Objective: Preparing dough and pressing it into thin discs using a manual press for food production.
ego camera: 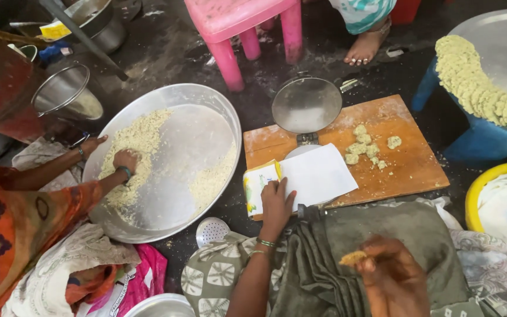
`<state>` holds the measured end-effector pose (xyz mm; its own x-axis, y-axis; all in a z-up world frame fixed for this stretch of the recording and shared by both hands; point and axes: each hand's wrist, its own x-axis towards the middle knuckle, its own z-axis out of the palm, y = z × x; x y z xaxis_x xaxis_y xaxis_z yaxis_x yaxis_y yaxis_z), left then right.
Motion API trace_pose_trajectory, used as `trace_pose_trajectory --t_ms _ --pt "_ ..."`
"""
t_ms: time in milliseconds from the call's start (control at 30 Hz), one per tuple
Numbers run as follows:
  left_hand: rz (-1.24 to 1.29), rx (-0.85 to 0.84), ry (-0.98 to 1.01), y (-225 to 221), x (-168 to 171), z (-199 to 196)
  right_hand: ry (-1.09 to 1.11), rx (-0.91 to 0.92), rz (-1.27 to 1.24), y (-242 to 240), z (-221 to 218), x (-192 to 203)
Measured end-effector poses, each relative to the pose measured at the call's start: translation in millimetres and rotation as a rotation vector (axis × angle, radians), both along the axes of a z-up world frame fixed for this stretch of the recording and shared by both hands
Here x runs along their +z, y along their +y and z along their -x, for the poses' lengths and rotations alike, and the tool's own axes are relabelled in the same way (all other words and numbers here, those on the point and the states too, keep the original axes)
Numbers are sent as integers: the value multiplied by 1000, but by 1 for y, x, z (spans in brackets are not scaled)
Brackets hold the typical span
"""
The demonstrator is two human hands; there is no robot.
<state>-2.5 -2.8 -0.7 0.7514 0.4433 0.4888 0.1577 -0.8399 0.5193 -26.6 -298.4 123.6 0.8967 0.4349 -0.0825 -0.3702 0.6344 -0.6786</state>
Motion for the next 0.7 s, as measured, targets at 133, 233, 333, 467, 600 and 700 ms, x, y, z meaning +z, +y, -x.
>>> trace_pose_trajectory --t_ms 133,233,333,467,600,700 --pt "-31 33 -15 4 -11 -3 -477 41 -224 -2 1 46" --pt "54 55 8 8 -7 -2 -739 228 -414 -1 -15 63" --pt "54 60 18 10 -12 -3 -762 55 -445 0 4 53" --pt "-7 55 -12 10 -16 -3 -620 -144 -341 8 25 71" --pt "3 47 -8 11 -18 -5 -606 -134 -345 -4 19 60" --pt "8 50 -7 11 -19 -6 -607 -46 -369 -9 13 41"
